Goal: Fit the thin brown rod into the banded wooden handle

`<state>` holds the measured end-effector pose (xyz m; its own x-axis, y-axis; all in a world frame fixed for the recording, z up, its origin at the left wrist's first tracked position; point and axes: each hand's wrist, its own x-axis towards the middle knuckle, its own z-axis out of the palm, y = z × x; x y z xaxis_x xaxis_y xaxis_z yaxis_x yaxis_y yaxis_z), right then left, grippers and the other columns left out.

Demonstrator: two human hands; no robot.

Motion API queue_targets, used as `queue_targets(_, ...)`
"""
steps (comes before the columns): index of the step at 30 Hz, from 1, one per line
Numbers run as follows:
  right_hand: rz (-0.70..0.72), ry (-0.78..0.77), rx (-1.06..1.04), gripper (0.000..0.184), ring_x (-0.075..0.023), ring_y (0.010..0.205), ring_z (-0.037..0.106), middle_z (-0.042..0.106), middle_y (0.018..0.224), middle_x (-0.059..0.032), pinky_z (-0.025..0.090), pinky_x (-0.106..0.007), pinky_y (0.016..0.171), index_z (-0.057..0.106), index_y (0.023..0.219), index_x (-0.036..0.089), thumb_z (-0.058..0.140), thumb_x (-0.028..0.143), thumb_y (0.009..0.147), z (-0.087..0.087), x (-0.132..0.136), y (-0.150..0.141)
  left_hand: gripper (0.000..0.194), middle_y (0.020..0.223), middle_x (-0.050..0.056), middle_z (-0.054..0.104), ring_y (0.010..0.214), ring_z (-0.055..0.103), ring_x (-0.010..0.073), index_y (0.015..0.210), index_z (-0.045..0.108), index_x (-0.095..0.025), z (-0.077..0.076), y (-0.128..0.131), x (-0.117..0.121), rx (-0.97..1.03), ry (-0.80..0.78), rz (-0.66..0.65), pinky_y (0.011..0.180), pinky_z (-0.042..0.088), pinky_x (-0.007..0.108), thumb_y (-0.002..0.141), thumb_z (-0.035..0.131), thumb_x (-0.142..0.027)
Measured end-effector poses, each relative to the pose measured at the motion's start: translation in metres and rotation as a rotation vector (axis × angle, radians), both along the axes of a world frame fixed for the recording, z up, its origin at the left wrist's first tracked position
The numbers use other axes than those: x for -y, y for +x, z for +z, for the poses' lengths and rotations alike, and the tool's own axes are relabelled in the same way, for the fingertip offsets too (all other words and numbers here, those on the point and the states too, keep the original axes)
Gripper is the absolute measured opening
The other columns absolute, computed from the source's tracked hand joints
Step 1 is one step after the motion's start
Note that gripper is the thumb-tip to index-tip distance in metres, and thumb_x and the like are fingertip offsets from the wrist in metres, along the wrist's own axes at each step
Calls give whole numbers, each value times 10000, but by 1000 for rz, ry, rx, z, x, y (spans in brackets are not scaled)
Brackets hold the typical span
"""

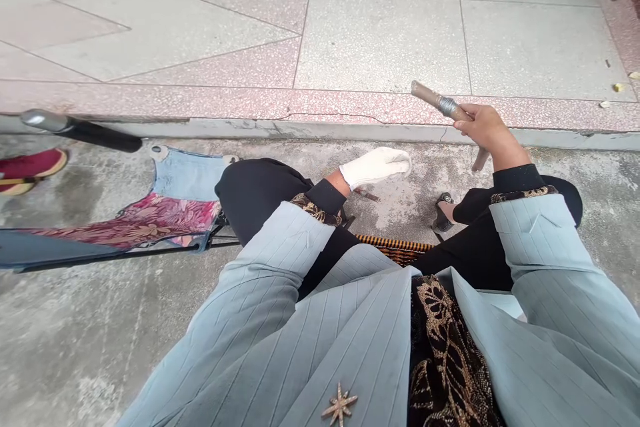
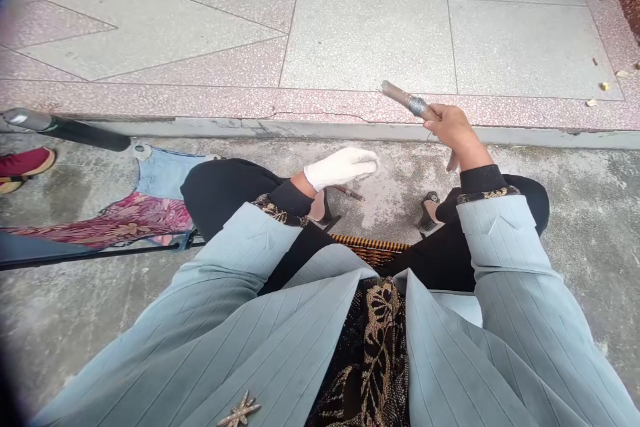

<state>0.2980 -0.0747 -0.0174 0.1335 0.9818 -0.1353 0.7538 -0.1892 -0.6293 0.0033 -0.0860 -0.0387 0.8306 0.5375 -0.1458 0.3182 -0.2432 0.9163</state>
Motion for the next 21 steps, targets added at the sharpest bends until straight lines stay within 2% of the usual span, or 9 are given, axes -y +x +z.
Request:
queue_targets(3,148,-126,323,355,-264,878,646,722,922,-80,462,-359,797,790,1168,175,679,272,845,-7,1,-4,270,679,-18,575,606,474,99,824,650,-157,5,-3,-1,33,-15,15,641,380,250,924,552,-387)
queue_targets(6,391,-306,421,388,-272,947,674,768,1034,-80,474,-349,828,801,1220,228,699,266,847,-12,1,-8,266,734,-3,626,633,508,104,878,683,-151,4,-7,-5,26,41,104,659,399,252,909,556,-383)
queue_targets(10,811,-619,142,427,-231,881,686,787,952,-11,513,-319,809,825,1207,263,777,298,784,-11,5,-13,265,813,22,670,724,557,126,862,677,-151,-5,-11,-15,83,136,276,729,438,266,892,546,-379)
queue_targets(12,951,-675,-91,467,-221,872,684,781,968,-9,535,-323,817,826,1204,233,815,395,767,-1,12,-15,271,804,24,661,715,551,127,855,660,-151,-10,-11,-19,124,123,362,720,440,265,898,534,-387)
queue_targets(13,963,-657,-213,505,-214,865,681,773,978,-14,546,-326,817,821,1209,218,829,445,758,7,16,-15,267,804,27,659,709,550,127,852,655,-150,-12,-10,-20,128,120,392,711,439,264,898,533,-383)
queue_targets(15,812,-517,-436,562,-189,808,660,734,942,-15,561,-321,760,794,1233,206,852,476,744,22,22,-13,256,819,35,663,706,553,127,843,651,-148,-14,-7,-18,93,122,395,696,435,262,900,526,-365)
queue_targets(17,512,-235,-651,524,-166,741,611,675,883,-14,548,-301,668,762,1208,203,849,456,757,30,22,-9,270,807,30,656,676,538,122,857,656,-150,-13,-3,-13,36,95,307,671,423,259,918,507,-366)
queue_targets(19,202,34,-757,398,-141,687,552,633,835,-15,503,-271,611,741,1118,199,823,385,775,27,16,-3,299,740,4,617,627,499,116,898,670,-156,-9,1,-5,-5,53,185,646,405,257,943,487,-388)
queue_targets(21,-39,151,-703,302,-127,647,507,600,788,-10,468,-265,597,726,1062,191,780,289,781,16,6,4,302,688,-17,581,609,481,116,912,683,-159,-4,4,1,-20,49,96,644,398,258,948,500,-396)
